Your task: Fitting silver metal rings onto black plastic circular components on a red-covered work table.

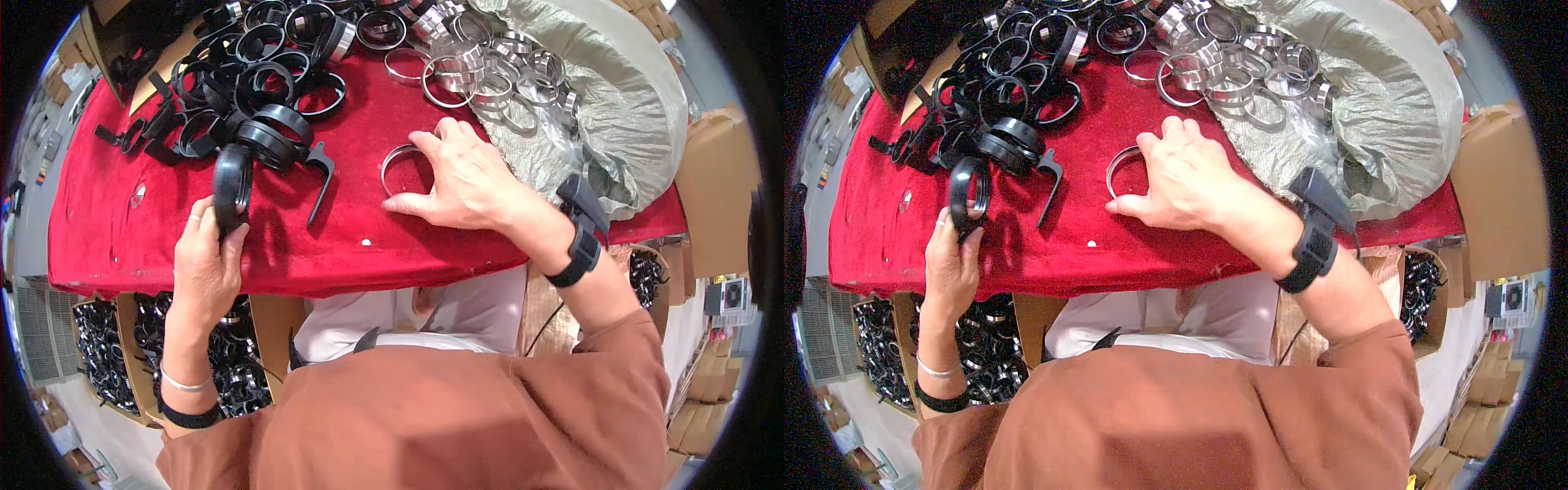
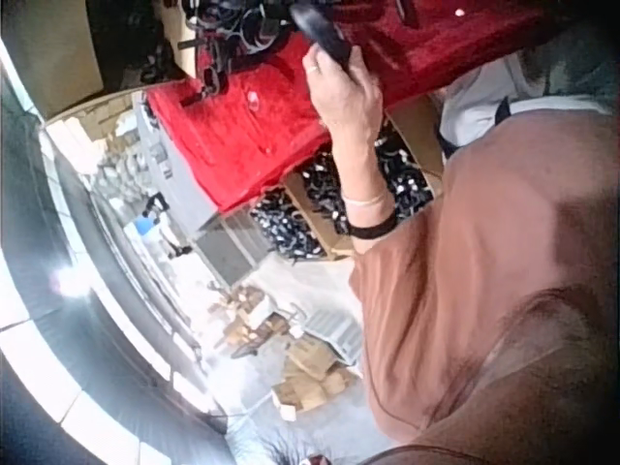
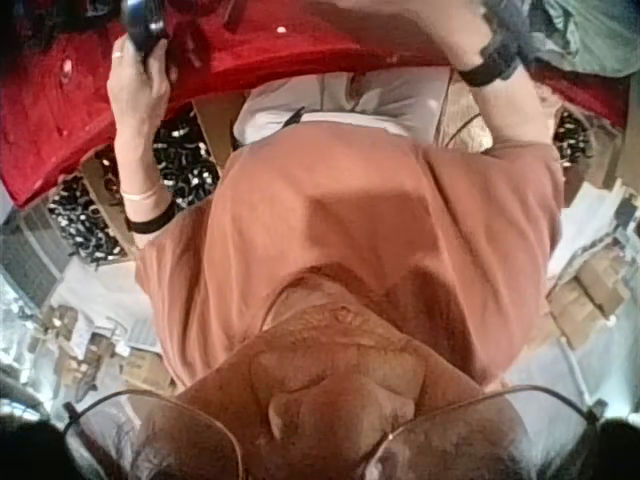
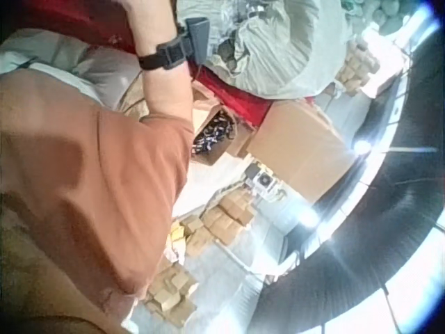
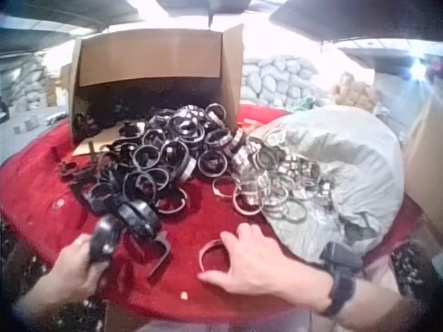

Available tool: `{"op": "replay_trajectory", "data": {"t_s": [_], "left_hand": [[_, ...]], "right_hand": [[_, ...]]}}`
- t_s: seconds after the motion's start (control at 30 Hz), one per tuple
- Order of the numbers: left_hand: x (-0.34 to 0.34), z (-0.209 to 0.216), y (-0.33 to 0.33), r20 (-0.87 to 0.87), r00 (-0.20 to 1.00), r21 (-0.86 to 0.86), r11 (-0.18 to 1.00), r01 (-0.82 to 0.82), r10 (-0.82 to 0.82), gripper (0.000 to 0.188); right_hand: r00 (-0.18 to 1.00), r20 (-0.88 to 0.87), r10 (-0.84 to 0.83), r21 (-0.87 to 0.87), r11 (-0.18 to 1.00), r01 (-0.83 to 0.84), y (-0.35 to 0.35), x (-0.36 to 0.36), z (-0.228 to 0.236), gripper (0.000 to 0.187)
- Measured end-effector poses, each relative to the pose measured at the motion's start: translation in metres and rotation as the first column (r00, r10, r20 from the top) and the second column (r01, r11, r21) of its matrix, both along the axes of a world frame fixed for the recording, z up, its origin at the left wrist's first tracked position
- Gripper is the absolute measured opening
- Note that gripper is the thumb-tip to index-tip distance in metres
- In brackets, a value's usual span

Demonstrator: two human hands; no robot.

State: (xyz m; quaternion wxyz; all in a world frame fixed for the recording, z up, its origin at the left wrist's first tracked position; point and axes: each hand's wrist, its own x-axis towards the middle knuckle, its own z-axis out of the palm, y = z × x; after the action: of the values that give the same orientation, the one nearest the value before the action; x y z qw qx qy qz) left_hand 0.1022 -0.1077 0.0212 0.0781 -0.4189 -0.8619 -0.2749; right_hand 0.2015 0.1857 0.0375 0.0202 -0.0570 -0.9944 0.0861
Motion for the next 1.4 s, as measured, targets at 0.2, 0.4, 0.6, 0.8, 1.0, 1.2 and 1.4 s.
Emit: {"op": "replay_trajectory", "data": {"t_s": [0.2,0.4,0.6,0.8,1.0,1.2,1.4], "left_hand": [[0.039,0.001,0.025,0.633,0.684,0.665,0.707,-0.240,-0.363,0.019],[0.055,0.004,0.050,0.720,0.508,0.669,0.666,-0.329,-0.473,0.021],[0.069,-0.002,0.062,0.768,0.391,0.635,0.685,-0.359,-0.507,0.023],[0.075,0.000,0.068,0.804,0.193,0.584,0.685,-0.435,-0.563,0.037],[0.078,-0.005,0.067,0.847,0.137,0.518,0.736,-0.436,-0.514,0.040],[0.079,-0.008,0.063,0.838,0.135,0.527,0.721,-0.449,-0.528,0.039],[0.079,-0.007,0.060,0.834,0.130,0.532,0.719,-0.447,-0.536,0.038]], "right_hand": [[0.769,-0.569,0.290,0.071,0.950,-0.305,-0.001,0.027,-0.015,0.071],[0.670,-0.681,0.296,0.022,0.923,-0.385,0.007,0.036,-0.021,0.073],[0.889,-0.457,-0.007,-0.597,0.744,-0.301,0.027,0.054,-0.036,0.065],[0.930,-0.331,0.163,-0.294,0.918,-0.266,0.062,0.047,-0.021,0.050],[0.971,-0.200,0.131,0.219,0.972,-0.086,0.056,0.049,0.005,0.038],[0.991,-0.133,-0.008,0.093,0.995,0.021,0.011,0.059,0.007,0.072],[0.956,-0.288,0.050,-0.059,0.996,-0.070,0.005,0.062,-0.016,0.053]]}}
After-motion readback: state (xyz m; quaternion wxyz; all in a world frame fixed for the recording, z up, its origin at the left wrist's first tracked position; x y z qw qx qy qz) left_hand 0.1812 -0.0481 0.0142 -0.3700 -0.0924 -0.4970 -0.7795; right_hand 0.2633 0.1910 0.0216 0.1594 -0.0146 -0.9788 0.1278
